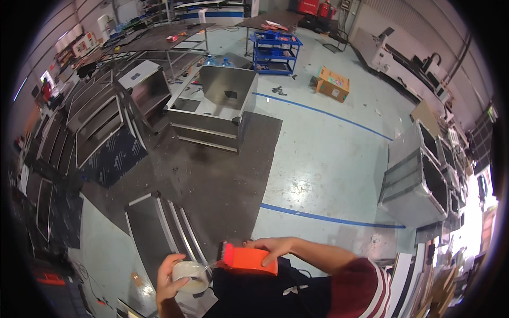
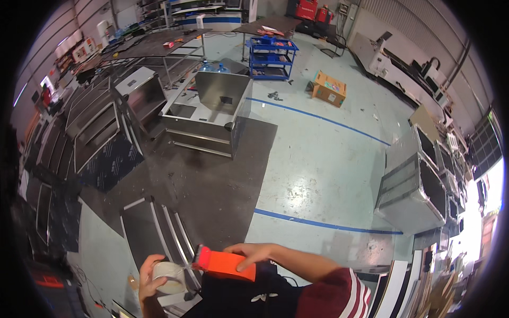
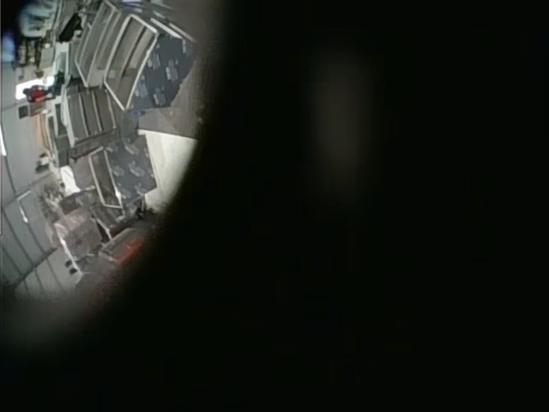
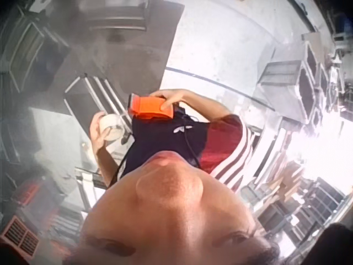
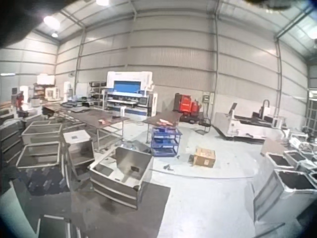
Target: The person cuts white foam sheets with a utility knife and wraps them with clear packing tape using a handheld dispenser. The person places the wrapped foam pieces onto a large white panel in a workshop.
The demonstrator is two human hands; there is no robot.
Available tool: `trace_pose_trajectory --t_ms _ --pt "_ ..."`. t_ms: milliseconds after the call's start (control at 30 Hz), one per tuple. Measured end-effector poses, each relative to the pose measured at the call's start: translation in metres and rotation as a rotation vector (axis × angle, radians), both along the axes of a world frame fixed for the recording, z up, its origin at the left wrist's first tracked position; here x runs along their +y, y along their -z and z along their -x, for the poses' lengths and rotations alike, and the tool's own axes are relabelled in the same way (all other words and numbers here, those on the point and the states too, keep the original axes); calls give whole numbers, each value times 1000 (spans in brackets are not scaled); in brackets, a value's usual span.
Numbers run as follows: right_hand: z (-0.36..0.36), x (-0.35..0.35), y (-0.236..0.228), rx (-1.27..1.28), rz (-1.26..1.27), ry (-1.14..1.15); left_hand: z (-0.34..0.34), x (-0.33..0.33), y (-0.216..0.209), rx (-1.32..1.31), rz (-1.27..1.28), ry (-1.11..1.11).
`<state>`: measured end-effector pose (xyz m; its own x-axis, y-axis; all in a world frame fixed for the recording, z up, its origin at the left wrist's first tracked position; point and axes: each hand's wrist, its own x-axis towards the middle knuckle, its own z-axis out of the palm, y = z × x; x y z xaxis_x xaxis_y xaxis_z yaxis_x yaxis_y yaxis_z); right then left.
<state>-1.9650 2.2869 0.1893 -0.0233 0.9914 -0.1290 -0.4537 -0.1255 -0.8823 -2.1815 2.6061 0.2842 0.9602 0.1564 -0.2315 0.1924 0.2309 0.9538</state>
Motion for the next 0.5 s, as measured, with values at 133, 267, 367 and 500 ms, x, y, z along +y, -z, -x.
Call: trace_pose_trajectory --t_ms 133,267,367,500 --pt "-61 61 -9 264 246 -69 -64 88 -47 -24 -511 315" --pt "-144 96 -38 -5 -122 -275 -146 151 -90 -13 -726 643" --pt "-179 103 -68 -56 -38 -178 -231 192 -119 -54 -736 863" --pt "-203 108 -92 -125 1 94 -342 225 -137 -22 -722 1065"
